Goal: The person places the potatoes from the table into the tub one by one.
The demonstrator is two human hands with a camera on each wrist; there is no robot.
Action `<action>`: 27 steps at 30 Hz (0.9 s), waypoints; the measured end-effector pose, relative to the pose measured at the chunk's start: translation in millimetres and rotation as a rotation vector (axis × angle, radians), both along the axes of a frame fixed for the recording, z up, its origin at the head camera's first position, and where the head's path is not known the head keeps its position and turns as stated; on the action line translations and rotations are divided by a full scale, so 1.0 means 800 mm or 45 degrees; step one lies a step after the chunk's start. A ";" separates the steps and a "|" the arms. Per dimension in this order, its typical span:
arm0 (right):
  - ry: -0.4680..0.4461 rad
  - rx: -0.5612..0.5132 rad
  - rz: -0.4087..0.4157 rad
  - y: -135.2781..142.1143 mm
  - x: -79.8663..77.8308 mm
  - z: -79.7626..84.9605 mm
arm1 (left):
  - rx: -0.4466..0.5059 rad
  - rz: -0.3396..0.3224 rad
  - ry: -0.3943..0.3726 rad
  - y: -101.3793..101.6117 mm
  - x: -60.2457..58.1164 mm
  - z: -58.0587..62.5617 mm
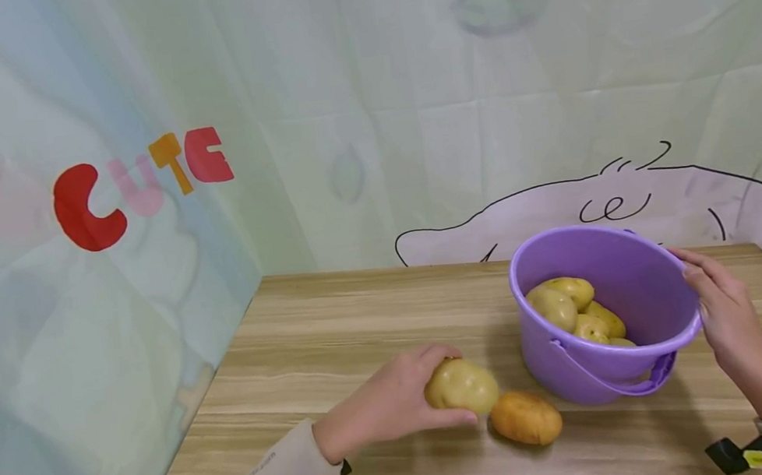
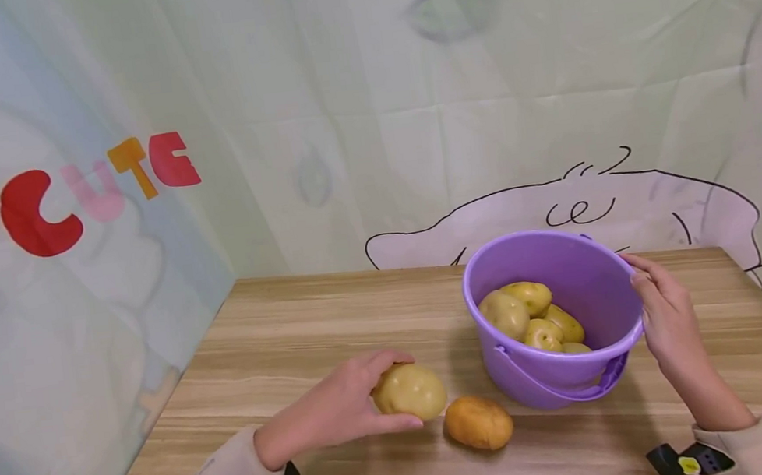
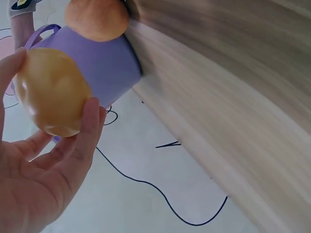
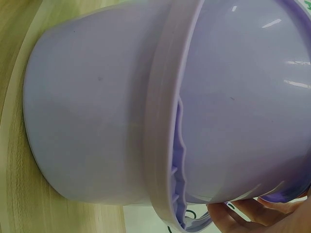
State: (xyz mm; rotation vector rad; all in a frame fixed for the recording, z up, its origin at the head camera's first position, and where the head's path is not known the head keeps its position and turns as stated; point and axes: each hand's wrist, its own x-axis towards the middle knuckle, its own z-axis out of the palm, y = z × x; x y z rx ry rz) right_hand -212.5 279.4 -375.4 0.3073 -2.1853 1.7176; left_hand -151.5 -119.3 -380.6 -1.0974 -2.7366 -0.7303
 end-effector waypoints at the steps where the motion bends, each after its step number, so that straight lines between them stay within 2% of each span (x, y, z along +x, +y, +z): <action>1: 0.001 -0.012 0.003 0.000 0.000 0.000 | 0.004 0.003 0.003 0.000 -0.001 0.002; 7: 0.019 -0.102 0.040 -0.001 0.000 0.001 | 0.014 0.005 0.045 0.000 -0.005 0.011; 14: 0.030 -0.056 0.012 -0.002 0.000 0.000 | 0.002 0.025 0.067 0.003 -0.008 0.017; 20: 0.052 -0.108 0.031 -0.003 0.000 0.000 | 0.042 0.041 0.083 0.008 -0.008 0.024; 27: 0.048 -0.095 0.031 -0.002 0.000 0.000 | 0.132 0.033 0.222 0.016 -0.013 0.029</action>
